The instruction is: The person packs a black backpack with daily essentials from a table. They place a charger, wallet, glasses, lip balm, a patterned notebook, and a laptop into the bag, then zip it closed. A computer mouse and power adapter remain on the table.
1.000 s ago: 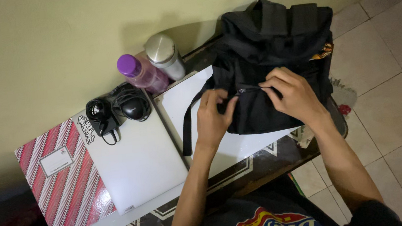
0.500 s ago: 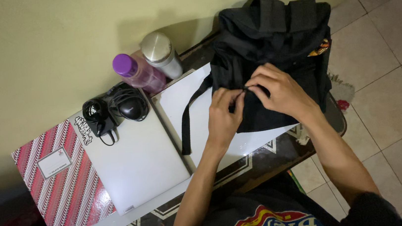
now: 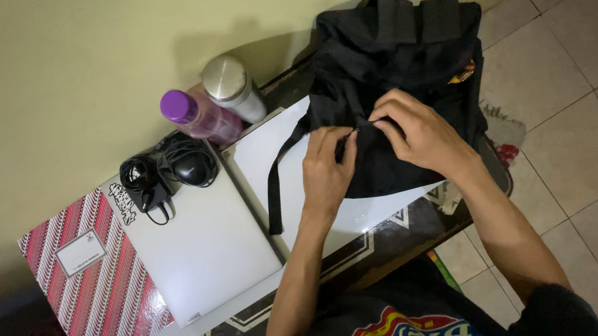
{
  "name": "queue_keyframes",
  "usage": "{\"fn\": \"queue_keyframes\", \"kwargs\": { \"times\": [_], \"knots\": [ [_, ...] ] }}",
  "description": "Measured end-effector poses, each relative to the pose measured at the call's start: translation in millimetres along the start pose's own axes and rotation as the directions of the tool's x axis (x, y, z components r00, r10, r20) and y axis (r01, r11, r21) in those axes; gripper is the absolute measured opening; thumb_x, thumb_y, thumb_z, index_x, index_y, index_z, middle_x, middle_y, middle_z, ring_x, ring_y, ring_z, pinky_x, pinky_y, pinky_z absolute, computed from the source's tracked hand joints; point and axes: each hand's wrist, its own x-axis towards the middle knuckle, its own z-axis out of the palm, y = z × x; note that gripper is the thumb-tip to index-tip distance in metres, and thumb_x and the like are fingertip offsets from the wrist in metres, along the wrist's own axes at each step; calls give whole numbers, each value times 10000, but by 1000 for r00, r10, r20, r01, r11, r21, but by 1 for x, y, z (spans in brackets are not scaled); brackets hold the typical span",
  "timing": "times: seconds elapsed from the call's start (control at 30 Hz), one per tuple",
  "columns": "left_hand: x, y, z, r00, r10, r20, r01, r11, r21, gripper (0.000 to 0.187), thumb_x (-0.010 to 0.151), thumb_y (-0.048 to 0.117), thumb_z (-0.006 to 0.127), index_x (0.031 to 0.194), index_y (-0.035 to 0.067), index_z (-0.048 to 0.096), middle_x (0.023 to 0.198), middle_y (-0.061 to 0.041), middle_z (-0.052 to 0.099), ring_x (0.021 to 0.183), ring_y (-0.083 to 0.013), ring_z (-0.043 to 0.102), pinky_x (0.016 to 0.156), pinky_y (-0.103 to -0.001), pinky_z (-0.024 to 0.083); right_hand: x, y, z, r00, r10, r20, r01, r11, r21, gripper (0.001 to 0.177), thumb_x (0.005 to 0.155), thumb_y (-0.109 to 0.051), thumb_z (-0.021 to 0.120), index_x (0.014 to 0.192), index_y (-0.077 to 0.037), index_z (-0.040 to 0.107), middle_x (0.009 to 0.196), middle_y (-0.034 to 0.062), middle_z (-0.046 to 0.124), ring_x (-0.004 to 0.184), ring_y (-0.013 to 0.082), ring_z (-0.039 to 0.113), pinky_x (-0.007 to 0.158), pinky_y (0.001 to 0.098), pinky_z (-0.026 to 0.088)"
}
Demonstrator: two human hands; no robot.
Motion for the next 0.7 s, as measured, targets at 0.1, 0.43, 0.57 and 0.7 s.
{"fn": "queue_keyframes", "kwargs": {
  "times": [0.1, 0.43, 0.57, 0.7],
  "knots": [
    [-2, -3, -3, 997, 14, 70, -13, 1000, -26, 162, 914, 1, 761, 1034, 8, 652, 1018, -135, 695, 938, -301, 699, 788, -369, 571, 3, 5, 4, 998, 12, 65, -20, 990, 137, 168, 899, -8, 743, 1017, 32, 630, 1032, 120, 653, 945, 294, 664, 837, 365, 539],
    [-15, -9, 8, 934, -238, 267, 314, 902, -297, 116, 993, 75, 693, 1041, -10, 631, 964, -147, 761, 875, -247, 778, 766, -309, 590, -5, 21, -9, 967, 108, 232, -163, 959, 233, 160, 875, -10, 741, 1019, 27, 684, 1027, 99, 685, 945, 246, 687, 834, 339, 547],
    [-11, -7, 14, 933, -280, 228, 327, 924, -200, 123, 980, 82, 704, 1014, -16, 639, 913, -154, 751, 793, -251, 767, 712, -321, 577, -3, 24, -16, 965, 84, 249, -131, 975, 180, 143, 870, -5, 737, 1003, 24, 691, 1024, 100, 691, 986, 256, 668, 855, 357, 538],
    [-8, -5, 12, 977, -178, 122, 177, 984, 15, 119, 933, 62, 740, 990, 1, 655, 943, -154, 724, 843, -299, 707, 720, -376, 559, -4, 24, -22, 975, 67, 214, -104, 981, 163, 138, 869, 2, 739, 996, 22, 692, 1016, 104, 691, 989, 259, 659, 860, 363, 536]
  ]
}}
